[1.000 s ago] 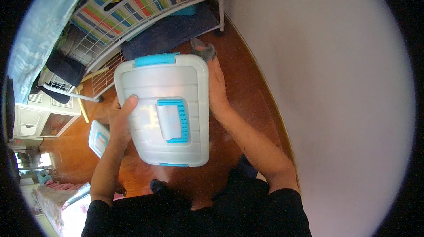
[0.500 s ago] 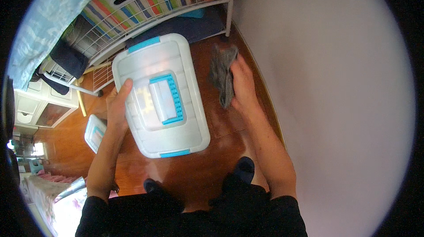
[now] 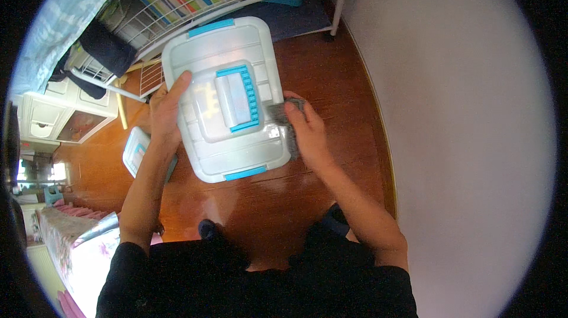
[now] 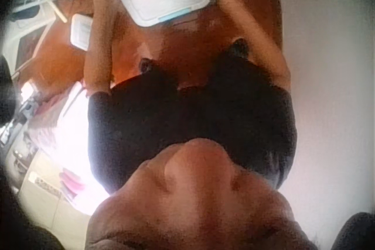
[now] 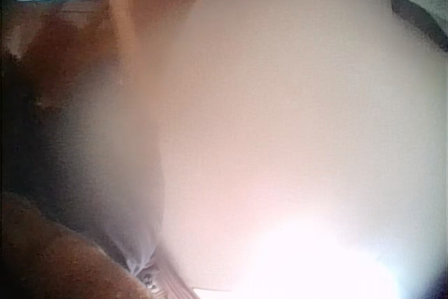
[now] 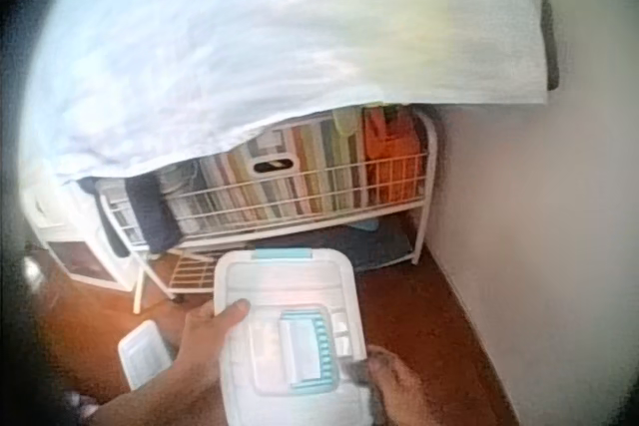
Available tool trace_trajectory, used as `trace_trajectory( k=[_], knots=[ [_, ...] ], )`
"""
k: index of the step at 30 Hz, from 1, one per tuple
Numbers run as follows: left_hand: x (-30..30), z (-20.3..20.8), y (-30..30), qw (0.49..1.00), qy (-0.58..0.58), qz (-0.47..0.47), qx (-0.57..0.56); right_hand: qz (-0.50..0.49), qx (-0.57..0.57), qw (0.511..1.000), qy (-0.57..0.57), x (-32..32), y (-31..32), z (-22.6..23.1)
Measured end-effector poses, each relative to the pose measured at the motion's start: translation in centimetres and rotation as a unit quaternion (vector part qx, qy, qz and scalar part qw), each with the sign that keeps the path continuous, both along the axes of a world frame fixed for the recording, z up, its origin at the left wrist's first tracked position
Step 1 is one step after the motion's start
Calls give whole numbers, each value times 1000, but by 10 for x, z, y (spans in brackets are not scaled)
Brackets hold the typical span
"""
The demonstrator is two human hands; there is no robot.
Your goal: The person sits on the floor and wipes the exterior of two plastic storage containers with a cloth. They rotate the containers to clean all sides and then place them on the floor.
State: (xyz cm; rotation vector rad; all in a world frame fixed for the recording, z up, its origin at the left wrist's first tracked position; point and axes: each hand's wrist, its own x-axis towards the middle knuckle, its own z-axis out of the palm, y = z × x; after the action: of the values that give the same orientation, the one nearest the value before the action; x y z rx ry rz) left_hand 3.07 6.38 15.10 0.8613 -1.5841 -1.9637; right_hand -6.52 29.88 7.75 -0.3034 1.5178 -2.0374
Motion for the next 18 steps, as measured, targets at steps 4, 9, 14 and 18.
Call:
trace_trajectory(
  k=[4,9,14,18],
  knots=[
    [-1,-10,-2,998,21,-9,56,-31,0,994,-102,-25,8,3],
    [-3,-23,-9,989,51,-45,128,-18,-96,994,-37,-59,-8,7],
    [-7,-34,-20,975,51,-79,203,18,-28,996,78,-60,-30,-1],
    [4,-44,-22,956,73,-132,252,59,-144,974,-165,-56,-29,-8]
  ],
)
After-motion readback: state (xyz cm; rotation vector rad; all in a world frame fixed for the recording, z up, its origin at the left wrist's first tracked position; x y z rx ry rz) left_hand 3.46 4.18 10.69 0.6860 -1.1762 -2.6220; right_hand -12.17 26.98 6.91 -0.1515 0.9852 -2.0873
